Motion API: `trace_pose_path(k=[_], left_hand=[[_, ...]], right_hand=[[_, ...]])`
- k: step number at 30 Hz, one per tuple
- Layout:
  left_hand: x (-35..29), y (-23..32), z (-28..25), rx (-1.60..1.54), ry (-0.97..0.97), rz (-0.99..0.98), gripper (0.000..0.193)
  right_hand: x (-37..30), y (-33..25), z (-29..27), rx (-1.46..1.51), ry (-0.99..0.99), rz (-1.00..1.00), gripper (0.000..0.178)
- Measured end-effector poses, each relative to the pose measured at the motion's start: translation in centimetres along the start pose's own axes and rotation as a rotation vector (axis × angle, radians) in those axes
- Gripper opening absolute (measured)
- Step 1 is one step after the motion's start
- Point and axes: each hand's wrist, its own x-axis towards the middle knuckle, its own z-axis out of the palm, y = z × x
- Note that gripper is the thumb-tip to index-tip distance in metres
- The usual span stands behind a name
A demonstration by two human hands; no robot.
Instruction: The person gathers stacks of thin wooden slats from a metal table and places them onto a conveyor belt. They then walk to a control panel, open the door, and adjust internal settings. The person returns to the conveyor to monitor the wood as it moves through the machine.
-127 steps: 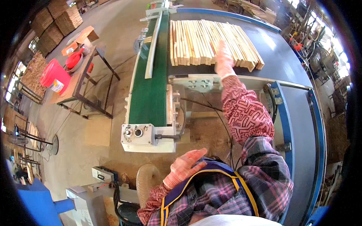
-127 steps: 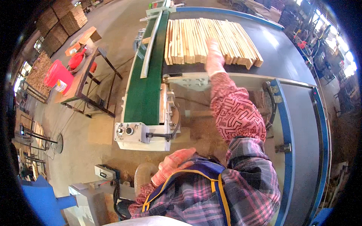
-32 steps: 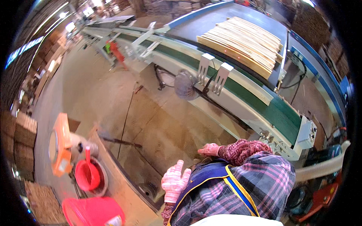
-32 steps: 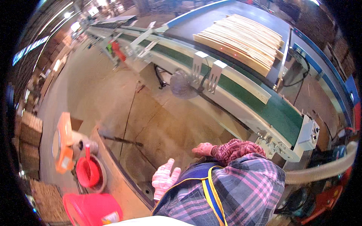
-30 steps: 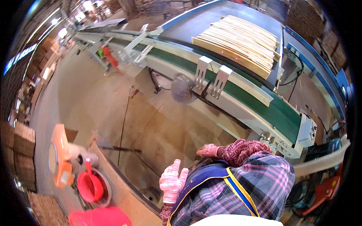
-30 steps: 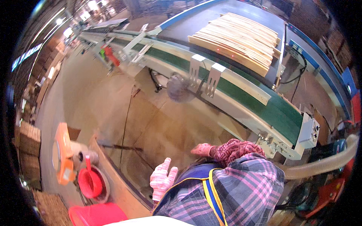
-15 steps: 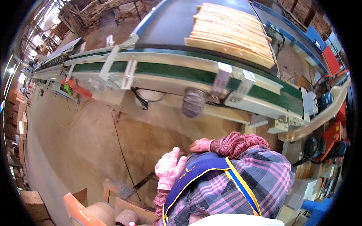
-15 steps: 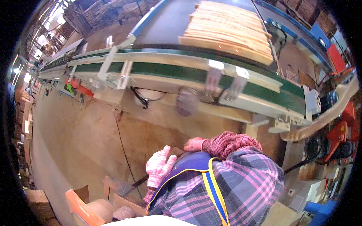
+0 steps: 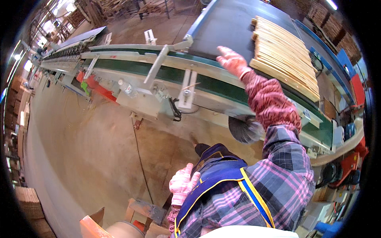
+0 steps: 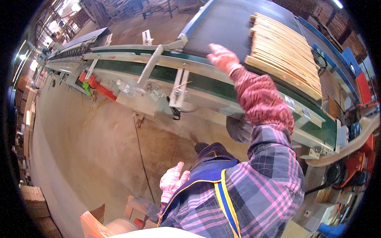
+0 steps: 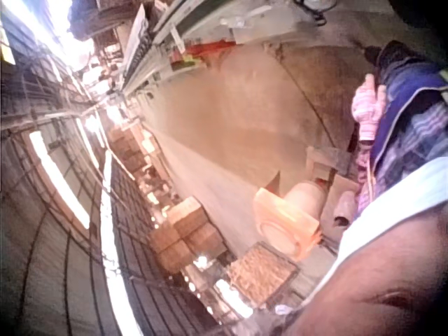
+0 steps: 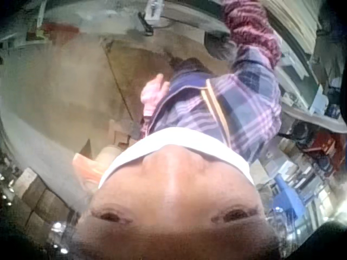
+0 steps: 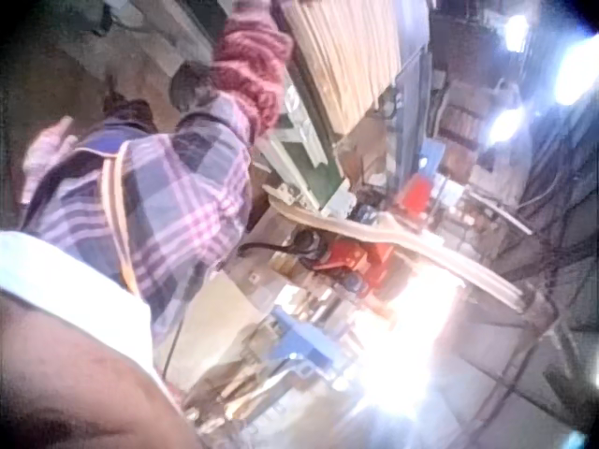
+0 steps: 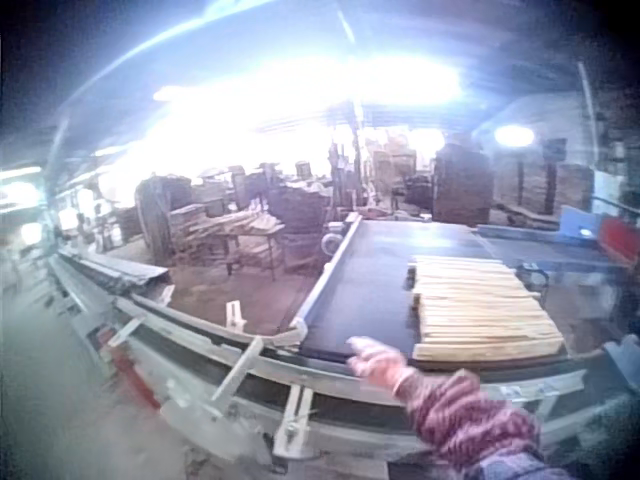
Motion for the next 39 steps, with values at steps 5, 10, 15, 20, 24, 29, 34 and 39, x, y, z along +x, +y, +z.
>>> trace_pose_path(k=[5, 10, 15, 20, 24, 29, 34, 39], left_hand=[[4.1, -3.5, -1.1, -0.082, -0.064, -0.178, 0.059], [12.3, -4.9, -7.3, 0.028, -0.286, -0.258, 0.064], [17.9, -6.1, -10.0, 0.048, -0.378, -0.207, 0.062], [22.4, -5.7, -10.3, 0.031, -0.478, -0.049, 0.059], [23.1, -6.8, -10.9, 0.009, -0.429, -0.044, 0.06], [23.9, -8.3, -10.8, 0.002, -0.413, -0.139, 0.061], [25.4, -7.9, -10.4, 0.06, -0.524, -0.126, 0.063], [23.0, -9.0, -9.8, 0.038, -0.599, -0.2, 0.06]], right_hand=[[8.8, 8.3, 0.4, -0.291, -0.207, 0.337, 0.075], [14.0, 13.1, 4.1, -0.308, -0.164, 0.44, 0.079], [14.1, 11.0, 8.4, -0.441, -0.179, 0.438, 0.078], [12.3, 11.4, 8.1, -0.504, -0.143, 0.45, 0.079], [11.8, 10.9, 7.5, -0.533, -0.12, 0.446, 0.075], [11.2, 10.6, 7.5, -0.508, -0.214, 0.443, 0.075], [16.0, 12.0, 5.6, -0.486, -0.018, 0.396, 0.078], [17.8, 7.6, 9.0, -0.354, -0.069, 0.301, 0.076]])
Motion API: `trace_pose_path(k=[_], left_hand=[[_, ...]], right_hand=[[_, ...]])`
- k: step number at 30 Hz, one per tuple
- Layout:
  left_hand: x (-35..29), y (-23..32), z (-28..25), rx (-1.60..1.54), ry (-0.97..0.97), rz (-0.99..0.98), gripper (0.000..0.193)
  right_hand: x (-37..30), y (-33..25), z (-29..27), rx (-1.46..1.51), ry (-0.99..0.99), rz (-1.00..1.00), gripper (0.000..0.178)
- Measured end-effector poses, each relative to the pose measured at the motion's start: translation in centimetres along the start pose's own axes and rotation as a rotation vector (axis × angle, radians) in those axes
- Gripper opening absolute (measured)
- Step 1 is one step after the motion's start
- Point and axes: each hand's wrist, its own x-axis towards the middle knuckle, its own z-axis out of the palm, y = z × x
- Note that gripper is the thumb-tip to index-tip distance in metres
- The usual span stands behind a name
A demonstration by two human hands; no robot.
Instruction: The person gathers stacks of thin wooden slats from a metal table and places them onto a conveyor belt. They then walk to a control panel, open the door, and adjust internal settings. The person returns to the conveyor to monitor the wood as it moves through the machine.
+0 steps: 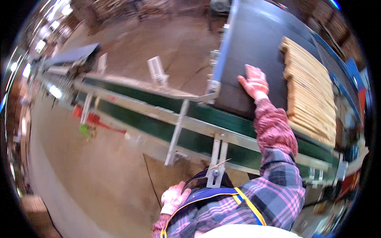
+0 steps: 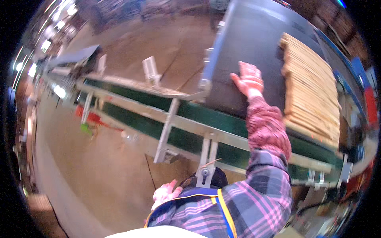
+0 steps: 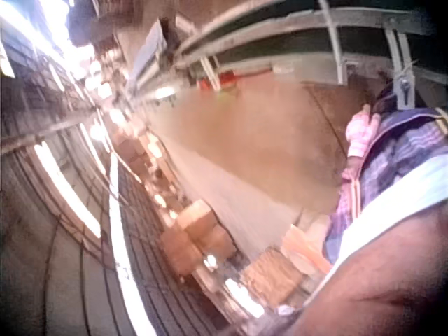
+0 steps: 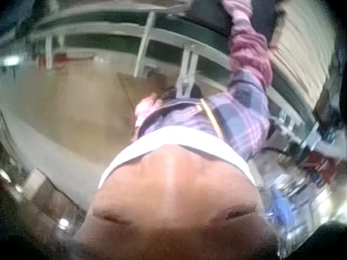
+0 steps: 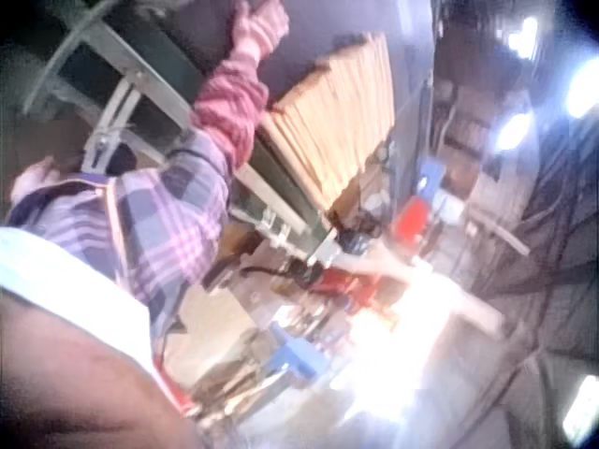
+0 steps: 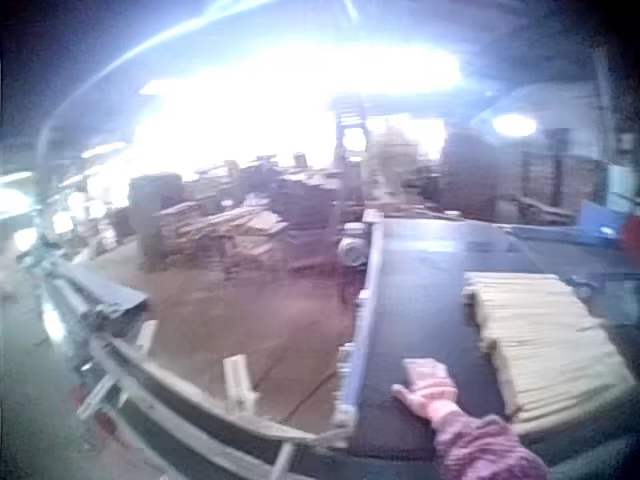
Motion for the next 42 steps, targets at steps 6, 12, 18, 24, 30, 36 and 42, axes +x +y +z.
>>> trace_pose_path(k=[6, 12, 18, 24, 30, 36, 42], left_hand=[[4.3, 1.0, -0.4, -0.09, 0.099, 0.139, 0.057], [1.2, -0.4, 0.4, -0.066, 0.173, 0.179, 0.051], [-1.4, -5.5, 1.3, -0.007, 0.207, 0.206, 0.057], [-7.8, -16.2, 5.3, 0.005, 0.188, 0.084, 0.051], [-13.2, -24.7, 0.8, 0.161, 0.373, 0.042, 0.055], [-16.3, -28.4, 2.0, -0.097, 0.491, -0.112, 0.062], [-16.4, -29.7, 9.7, -0.226, 0.014, -0.043, 0.067]], right_hand=[[-2.5, 6.5, -0.5, -0.048, -0.241, 0.017, 0.08], [-3.5, -3.0, -8.4, 1.642, -0.247, 0.063, 0.051], [-10.8, -10.2, -10.8, 1.641, -0.19, -0.014, 0.046], [-17.6, -20.3, -12.5, 1.764, -0.366, -0.124, 0.042], [-23.5, -34.9, -16.3, 1.53, -0.555, -0.245, 0.04], [-27.5, -42.8, -19.5, 1.266, -0.865, -0.454, 0.05], [-28.3, -46.4, -16.1, 1.039, -1.056, -0.454, 0.048]])
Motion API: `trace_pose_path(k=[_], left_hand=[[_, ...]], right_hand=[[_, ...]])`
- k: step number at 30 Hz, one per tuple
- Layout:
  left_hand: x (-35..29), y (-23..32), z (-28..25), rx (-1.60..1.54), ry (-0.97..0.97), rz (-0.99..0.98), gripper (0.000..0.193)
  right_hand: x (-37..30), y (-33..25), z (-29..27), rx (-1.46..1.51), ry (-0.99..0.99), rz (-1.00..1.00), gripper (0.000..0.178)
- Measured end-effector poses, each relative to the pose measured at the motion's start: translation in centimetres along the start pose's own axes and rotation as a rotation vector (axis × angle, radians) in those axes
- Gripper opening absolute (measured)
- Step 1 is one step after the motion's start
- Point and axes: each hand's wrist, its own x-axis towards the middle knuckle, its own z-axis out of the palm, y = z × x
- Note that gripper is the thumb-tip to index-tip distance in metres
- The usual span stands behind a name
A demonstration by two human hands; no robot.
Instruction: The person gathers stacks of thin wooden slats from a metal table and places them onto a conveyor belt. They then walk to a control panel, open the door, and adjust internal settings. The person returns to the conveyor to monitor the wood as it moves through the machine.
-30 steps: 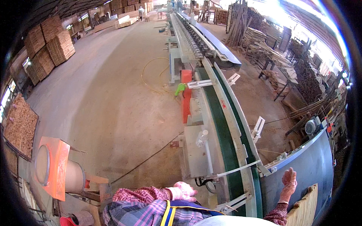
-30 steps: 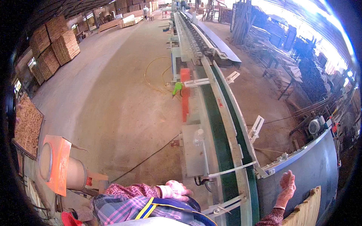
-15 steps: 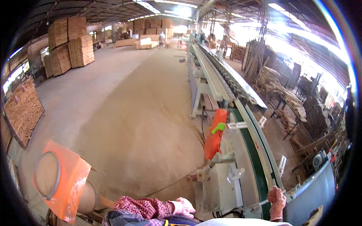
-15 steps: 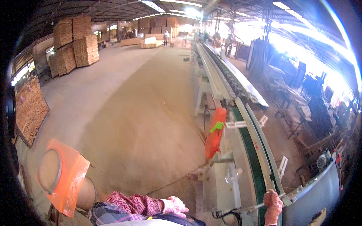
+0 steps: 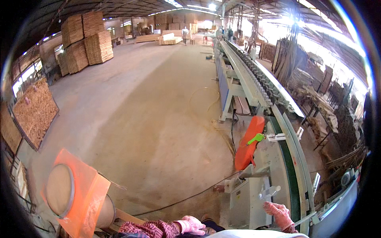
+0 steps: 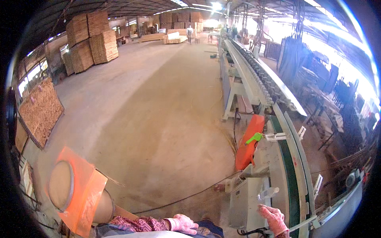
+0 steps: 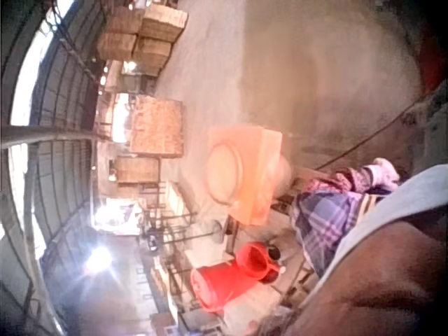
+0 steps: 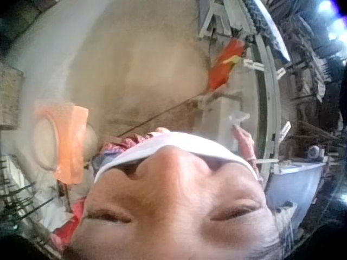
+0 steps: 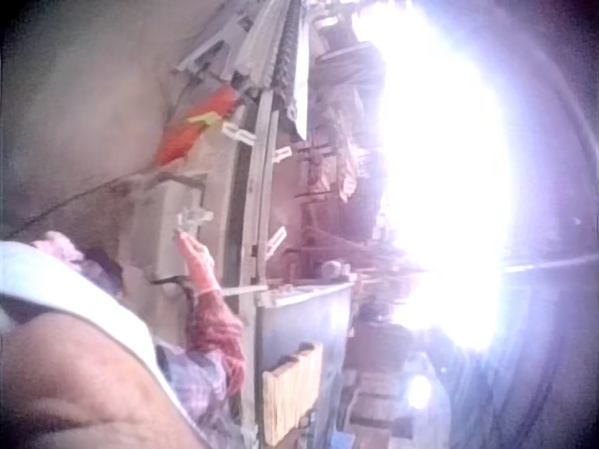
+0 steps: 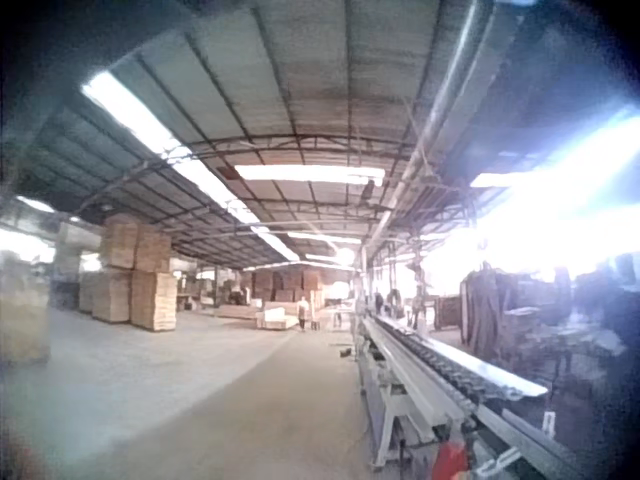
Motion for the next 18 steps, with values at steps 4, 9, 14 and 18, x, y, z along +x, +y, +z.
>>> trace_pose_path(k=[4, 9, 14, 18], left_hand=[[0.3, -1.6, -2.2, 0.003, -0.033, -0.063, 0.066], [4.3, -4.3, -9.1, 0.133, 0.493, -0.006, 0.042], [7.0, -3.3, -16.0, 0.097, 0.715, 0.148, 0.052], [12.4, -4.4, -20.0, 0.179, 0.32, 0.09, 0.053]], right_hand=[[2.2, -0.4, 1.7, -0.182, 0.001, 0.05, 0.045], [7.4, 0.1, 4.6, -0.377, -0.083, -0.113, 0.043], [13.2, 0.7, 7.2, -0.511, -0.375, -0.352, 0.049], [18.4, 3.4, 7.6, -0.443, -0.311, 0.042, 0.057]])
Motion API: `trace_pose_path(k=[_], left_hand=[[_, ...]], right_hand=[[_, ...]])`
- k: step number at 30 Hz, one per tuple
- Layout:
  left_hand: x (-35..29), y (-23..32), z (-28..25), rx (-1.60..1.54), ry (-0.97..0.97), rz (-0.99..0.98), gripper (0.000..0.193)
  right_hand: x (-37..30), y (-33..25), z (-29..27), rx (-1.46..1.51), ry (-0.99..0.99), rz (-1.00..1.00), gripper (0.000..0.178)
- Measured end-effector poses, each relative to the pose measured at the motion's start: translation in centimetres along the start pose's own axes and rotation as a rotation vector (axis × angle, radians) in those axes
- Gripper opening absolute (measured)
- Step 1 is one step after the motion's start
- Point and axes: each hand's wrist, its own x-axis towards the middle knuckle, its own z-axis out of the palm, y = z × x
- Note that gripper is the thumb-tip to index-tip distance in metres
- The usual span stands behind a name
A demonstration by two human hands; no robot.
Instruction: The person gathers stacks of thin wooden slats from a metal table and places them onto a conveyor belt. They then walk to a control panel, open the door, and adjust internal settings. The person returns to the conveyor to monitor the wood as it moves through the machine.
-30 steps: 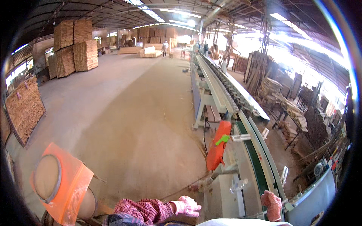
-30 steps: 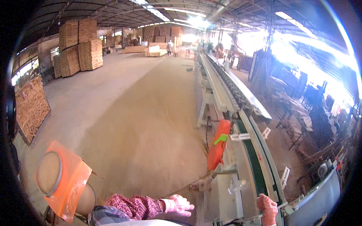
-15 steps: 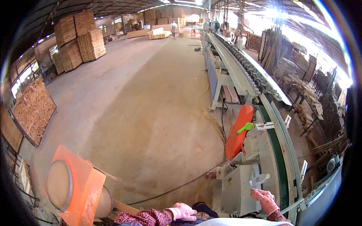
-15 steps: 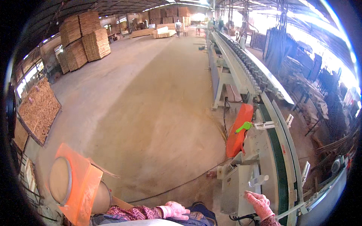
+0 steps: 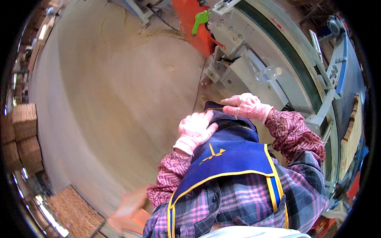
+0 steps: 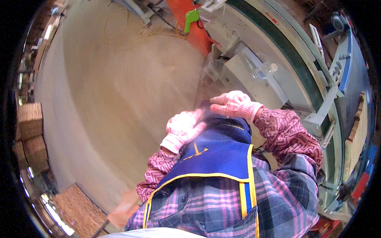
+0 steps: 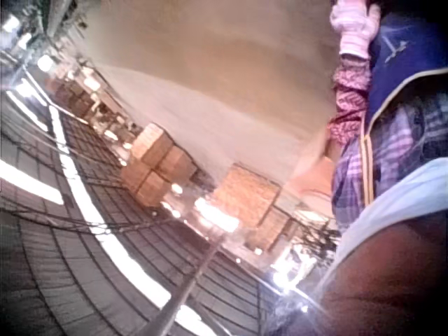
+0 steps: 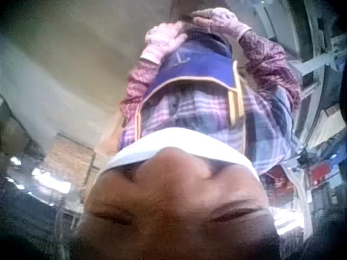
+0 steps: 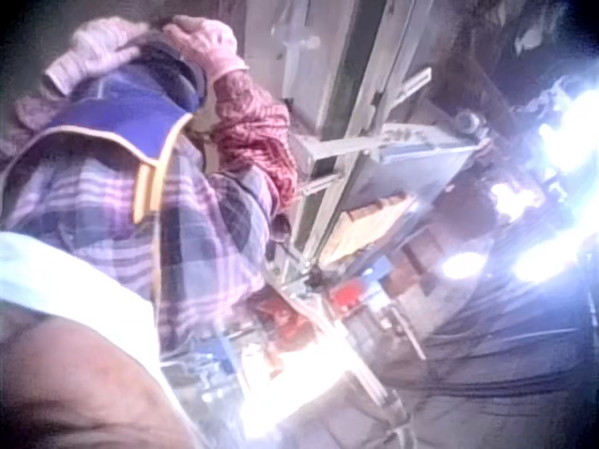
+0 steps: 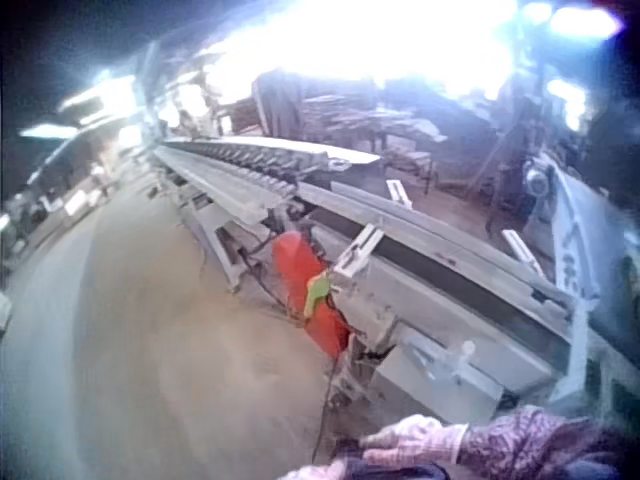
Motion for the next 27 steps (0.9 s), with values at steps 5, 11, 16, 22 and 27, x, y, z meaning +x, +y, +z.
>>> trace_pose_path(k=[5, 11, 16, 22, 27], left_hand=[[2.9, -6.7, -2.9, -0.02, 0.15, -0.008, 0.057], [4.0, -13.4, -7.3, 0.056, -0.042, -0.104, 0.059], [6.2, -17.4, -8.9, 0.154, -0.196, 0.216, 0.056], [9.1, -24.7, -11.6, 0.225, -0.189, 0.357, 0.053], [10.7, -33.2, -4.2, -0.031, -0.479, 0.068, 0.06]], right_hand=[[5.9, -0.4, 1.6, -0.045, -0.01, -0.112, 0.058], [10.3, -4.6, 2.2, 0.117, 0.081, -0.103, 0.054], [13.5, -4.7, 4.9, 0.19, 0.383, 0.12, 0.043], [17.4, 5.2, 19.1, 0.472, 0.414, 0.921, 0.044], [20.2, 11.6, 26.5, 0.463, 0.697, 1.093, 0.038]])
